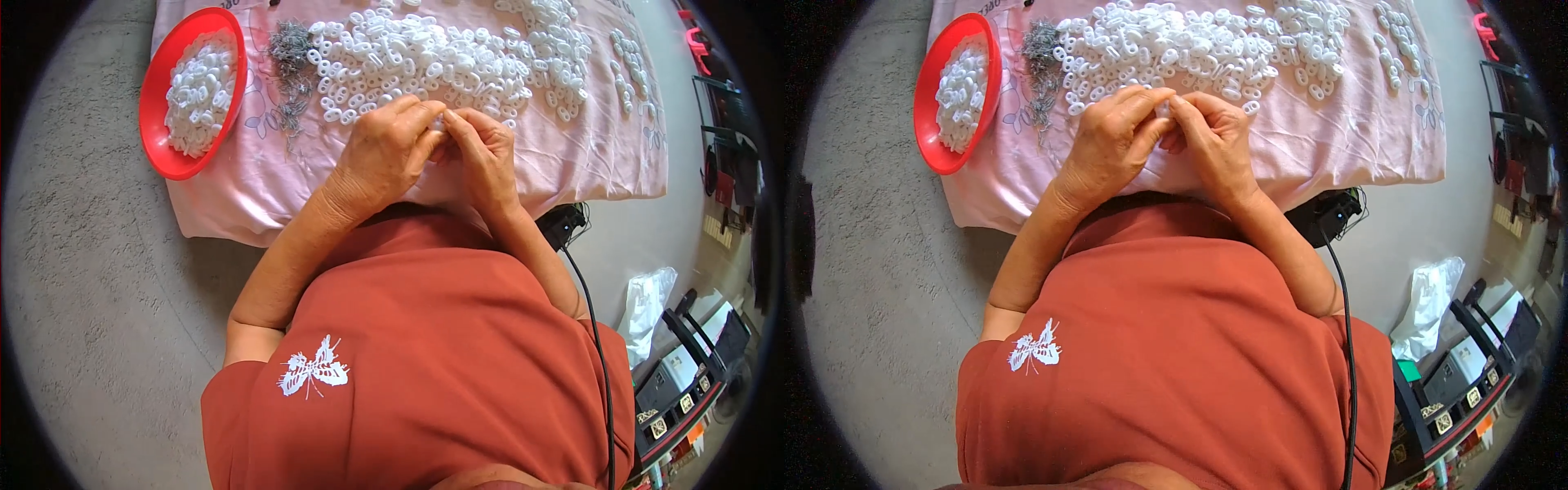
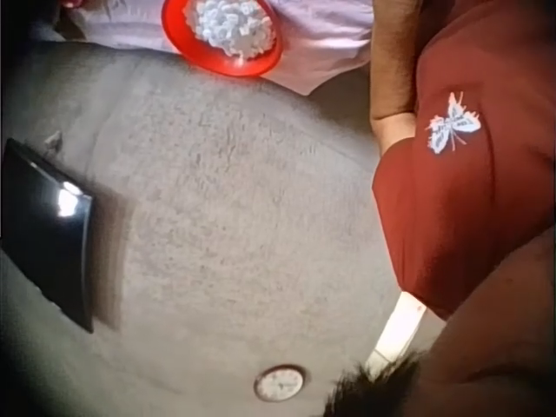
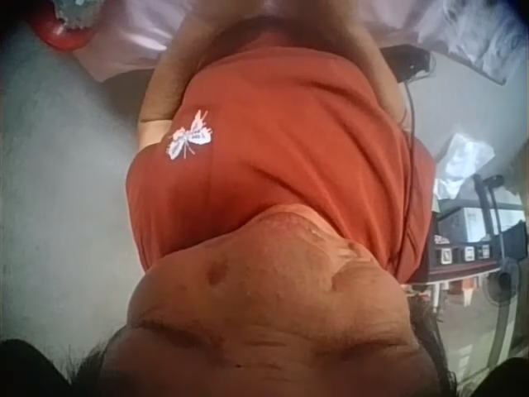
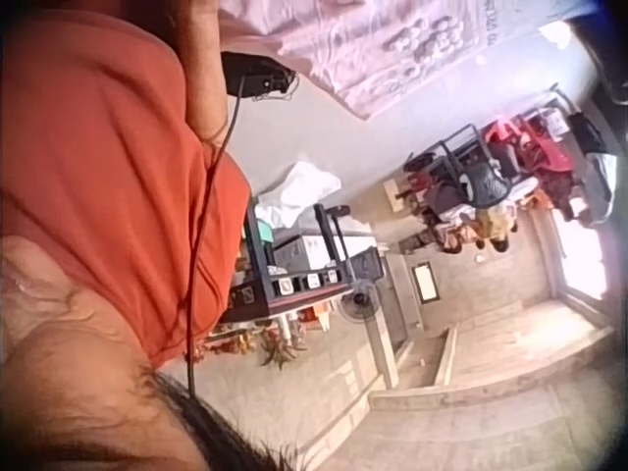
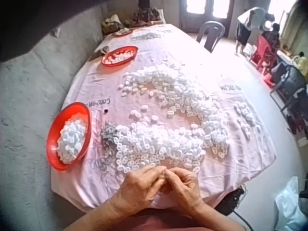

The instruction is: The person connects small plastic pieces together by hand from a pile on the table.

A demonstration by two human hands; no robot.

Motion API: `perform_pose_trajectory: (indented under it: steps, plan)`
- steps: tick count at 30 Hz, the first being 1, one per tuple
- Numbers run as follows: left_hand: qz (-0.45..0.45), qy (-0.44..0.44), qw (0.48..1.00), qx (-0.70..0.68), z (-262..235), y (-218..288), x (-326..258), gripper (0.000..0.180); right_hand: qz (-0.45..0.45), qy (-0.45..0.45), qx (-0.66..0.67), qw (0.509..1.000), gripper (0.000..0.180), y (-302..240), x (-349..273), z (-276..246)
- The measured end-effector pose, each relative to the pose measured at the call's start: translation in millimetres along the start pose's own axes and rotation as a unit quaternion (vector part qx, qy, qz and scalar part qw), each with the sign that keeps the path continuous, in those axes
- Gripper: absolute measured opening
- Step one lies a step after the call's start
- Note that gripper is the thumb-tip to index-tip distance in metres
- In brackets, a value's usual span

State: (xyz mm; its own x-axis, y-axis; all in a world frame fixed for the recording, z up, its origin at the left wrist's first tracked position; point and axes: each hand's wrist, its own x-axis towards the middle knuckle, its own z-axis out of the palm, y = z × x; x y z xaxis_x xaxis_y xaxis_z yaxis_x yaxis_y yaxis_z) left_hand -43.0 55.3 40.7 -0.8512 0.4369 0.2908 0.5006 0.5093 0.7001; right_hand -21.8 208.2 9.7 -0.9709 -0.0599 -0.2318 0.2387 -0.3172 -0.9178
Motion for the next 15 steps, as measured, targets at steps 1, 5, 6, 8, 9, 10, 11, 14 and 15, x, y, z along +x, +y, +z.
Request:
perform_pose_trajectory:
  steps: [1,5,6,8,9,10,11,14,15]
  plan:
    - [-0.013,-0.003,1.000,-0.013,0.5,1.9,-2.1,0.025,0.000,0.000,0.001,1.000,0.024,0.0,-0.1,-0.3]
    - [-0.043,0.021,0.999,-0.012,-7.5,-0.5,-2.0,0.032,0.007,-0.003,-0.009,1.000,0.025,-2.2,2.6,1.1]
    - [-0.045,0.025,0.999,-0.006,-7.5,-0.1,-2.2,0.030,0.004,-0.005,-0.025,1.000,0.026,-3.4,1.5,1.6]
    - [-0.039,0.028,0.999,-0.008,-7.9,-4.0,-2.7,0.029,0.000,-0.009,-0.040,0.999,0.026,-4.2,2.5,4.0]
    - [-0.033,0.031,0.999,-0.011,-8.1,-5.8,-3.2,0.027,-0.001,-0.008,-0.042,0.999,0.027,-3.8,3.0,4.5]
    - [-0.033,0.032,0.999,-0.009,-8.2,-5.6,-3.9,0.027,-0.001,-0.007,-0.043,0.999,0.027,-3.2,3.4,4.9]
    - [-0.043,0.038,0.998,-0.021,-7.6,-4.2,-4.5,0.023,-0.002,-0.010,-0.043,0.999,0.027,-3.1,3.5,5.1]
    - [-0.047,0.053,0.997,-0.041,-4.7,-5.1,-6.6,0.017,-0.009,-0.015,-0.063,0.998,0.028,-3.3,3.4,5.9]
    - [-0.033,0.051,0.998,-0.031,-5.6,-4.8,-6.5,0.017,-0.006,-0.015,-0.062,0.998,0.028,-3.2,2.4,4.9]
